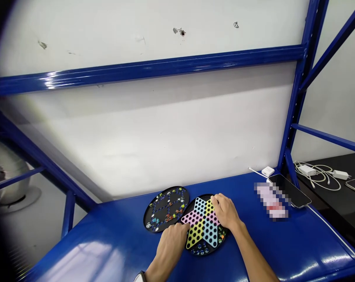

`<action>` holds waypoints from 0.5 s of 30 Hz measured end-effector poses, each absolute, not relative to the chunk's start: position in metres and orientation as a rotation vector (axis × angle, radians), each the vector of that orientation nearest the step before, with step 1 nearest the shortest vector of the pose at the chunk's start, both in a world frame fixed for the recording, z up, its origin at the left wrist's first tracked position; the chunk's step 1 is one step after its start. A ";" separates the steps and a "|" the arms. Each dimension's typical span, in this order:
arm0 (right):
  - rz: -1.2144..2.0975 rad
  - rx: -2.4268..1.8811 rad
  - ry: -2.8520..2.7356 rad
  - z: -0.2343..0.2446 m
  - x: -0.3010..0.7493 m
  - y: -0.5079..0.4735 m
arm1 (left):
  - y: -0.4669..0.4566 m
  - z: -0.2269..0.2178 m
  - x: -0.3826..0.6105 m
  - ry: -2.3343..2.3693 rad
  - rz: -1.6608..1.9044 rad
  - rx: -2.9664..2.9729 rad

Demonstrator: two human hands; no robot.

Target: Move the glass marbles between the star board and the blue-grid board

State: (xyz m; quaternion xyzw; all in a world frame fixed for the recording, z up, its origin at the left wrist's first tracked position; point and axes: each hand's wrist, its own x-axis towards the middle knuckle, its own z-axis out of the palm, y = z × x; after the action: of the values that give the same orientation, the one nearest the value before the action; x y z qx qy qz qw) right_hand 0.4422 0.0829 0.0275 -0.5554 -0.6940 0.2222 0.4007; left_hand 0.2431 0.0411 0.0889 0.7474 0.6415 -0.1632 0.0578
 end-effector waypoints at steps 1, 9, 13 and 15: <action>0.559 -1.404 -1.751 0.027 0.442 0.083 | 0.041 0.087 0.241 1.950 -0.477 2.256; 0.595 -1.398 -1.757 0.022 0.440 0.085 | 0.035 0.079 0.230 1.977 -0.353 2.192; 0.635 -1.404 -1.742 0.023 0.441 0.084 | 0.034 0.076 0.224 1.945 -0.243 2.199; 0.660 -1.404 -1.738 0.024 0.440 0.083 | 0.036 0.073 0.213 1.923 -0.048 2.169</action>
State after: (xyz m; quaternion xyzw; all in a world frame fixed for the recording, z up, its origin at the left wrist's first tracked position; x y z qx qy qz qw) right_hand 0.4405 0.0834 0.0242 -0.5536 -0.6855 0.2604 0.3948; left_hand 0.2130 0.0361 0.0728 0.7427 0.6584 -0.0163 0.1211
